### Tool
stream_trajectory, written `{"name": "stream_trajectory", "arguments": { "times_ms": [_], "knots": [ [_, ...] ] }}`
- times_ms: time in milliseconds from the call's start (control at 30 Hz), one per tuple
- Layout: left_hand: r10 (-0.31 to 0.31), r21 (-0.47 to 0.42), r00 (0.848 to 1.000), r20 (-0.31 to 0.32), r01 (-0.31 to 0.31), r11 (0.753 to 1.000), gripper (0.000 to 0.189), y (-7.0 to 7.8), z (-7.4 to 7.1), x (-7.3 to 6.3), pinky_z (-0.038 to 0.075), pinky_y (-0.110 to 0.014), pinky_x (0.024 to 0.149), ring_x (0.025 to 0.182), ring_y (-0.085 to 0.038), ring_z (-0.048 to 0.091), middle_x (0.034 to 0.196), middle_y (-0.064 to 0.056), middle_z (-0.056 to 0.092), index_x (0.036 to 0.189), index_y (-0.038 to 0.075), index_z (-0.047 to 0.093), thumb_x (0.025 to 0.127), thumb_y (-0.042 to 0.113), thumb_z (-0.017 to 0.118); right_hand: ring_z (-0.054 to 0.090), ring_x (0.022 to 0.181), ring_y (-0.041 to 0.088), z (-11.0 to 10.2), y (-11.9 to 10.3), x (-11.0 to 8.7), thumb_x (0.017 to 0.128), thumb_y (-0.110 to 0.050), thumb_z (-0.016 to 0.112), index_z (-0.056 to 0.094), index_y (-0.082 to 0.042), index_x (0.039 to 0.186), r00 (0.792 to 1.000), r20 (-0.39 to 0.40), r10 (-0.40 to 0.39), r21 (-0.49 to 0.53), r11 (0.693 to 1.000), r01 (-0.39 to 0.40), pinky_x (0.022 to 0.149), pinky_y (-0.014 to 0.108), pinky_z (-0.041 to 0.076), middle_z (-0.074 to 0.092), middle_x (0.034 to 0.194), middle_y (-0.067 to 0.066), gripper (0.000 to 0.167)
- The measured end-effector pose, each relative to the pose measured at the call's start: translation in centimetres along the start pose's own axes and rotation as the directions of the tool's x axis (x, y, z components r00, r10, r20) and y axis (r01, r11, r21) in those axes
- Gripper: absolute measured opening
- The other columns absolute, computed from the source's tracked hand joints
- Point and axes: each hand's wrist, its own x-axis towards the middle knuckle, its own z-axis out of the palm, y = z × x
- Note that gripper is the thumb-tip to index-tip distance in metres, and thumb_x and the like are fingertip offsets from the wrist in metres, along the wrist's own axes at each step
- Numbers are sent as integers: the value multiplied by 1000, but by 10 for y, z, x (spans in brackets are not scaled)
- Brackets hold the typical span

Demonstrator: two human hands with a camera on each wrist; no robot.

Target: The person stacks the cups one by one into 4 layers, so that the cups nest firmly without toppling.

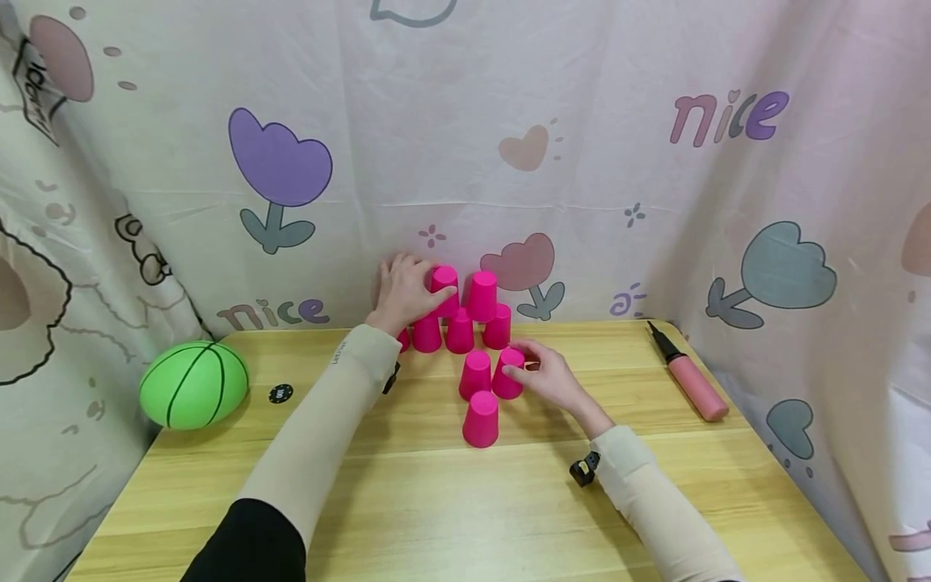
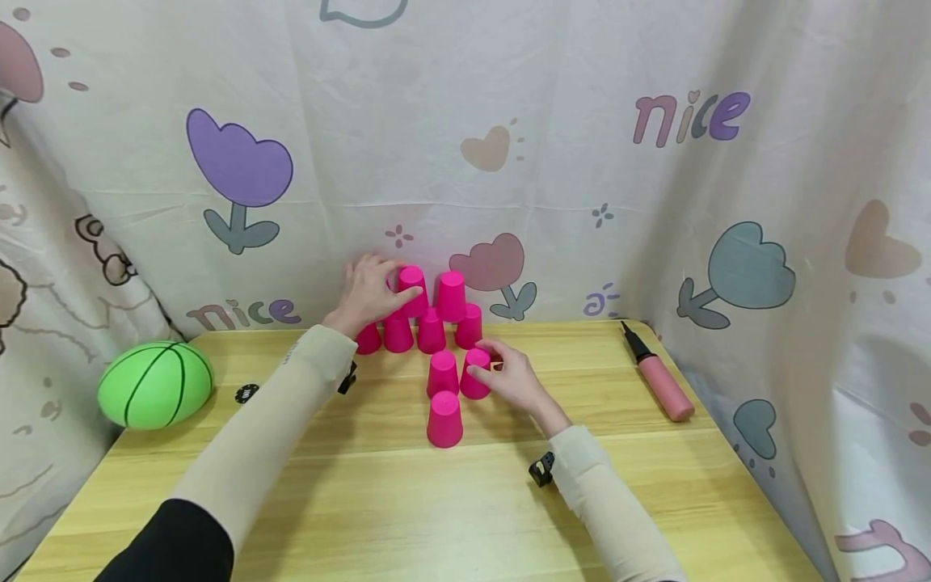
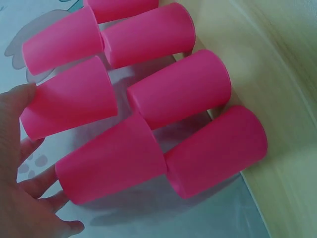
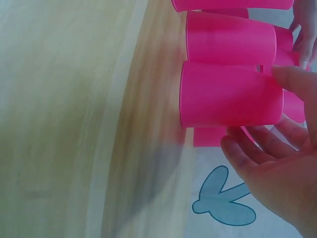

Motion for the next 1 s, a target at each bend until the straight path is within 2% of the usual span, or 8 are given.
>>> {"name": "stream_trajectory", "arguments": {
  "times_ms": [300, 433, 700, 1000],
  "knots": [
    [5, -2, 1000, 17, -5, 1000, 65, -5, 6, 0, 16, -74, 125, 150, -40, 35, 149, -18, 56, 143, 15, 64, 91, 52, 76, 66, 116, 27, 1, -2, -1, 96, -20, 77, 61, -6, 142, 1000, 4, 2, 0, 1000, -2, 100, 43, 60, 69, 131, 12, 51],
    [-15, 7, 1000, 17, 15, 1000, 67, -6, 8, 0, 16, -74, 125, 151, -41, 34, 150, -18, 55, 145, 15, 63, 91, 53, 76, 67, 114, 27, 1, -2, -1, 96, -21, 77, 61, -7, 142, 1000, 2, 3, 0, 1000, -3, 99, 42, 60, 69, 130, 12, 50],
    [-47, 15, 999, 18, 46, 999, 68, -5, 12, 2, 16, -73, 126, 152, -42, 32, 150, -19, 55, 146, 14, 62, 92, 54, 75, 67, 112, 27, 2, -1, -1, 96, -19, 78, 62, -6, 141, 1000, -1, -5, 15, 1000, 5, 97, 44, 61, 70, 128, 14, 50],
    [-49, 20, 999, 15, 49, 999, 68, -6, 12, 4, 16, -74, 125, 151, -42, 33, 148, -19, 56, 147, 14, 62, 92, 53, 75, 67, 113, 29, 2, 0, -1, 96, -19, 77, 61, -5, 142, 1000, -3, -1, 24, 1000, 1, 99, 46, 60, 70, 129, 14, 50]
  ]
}}
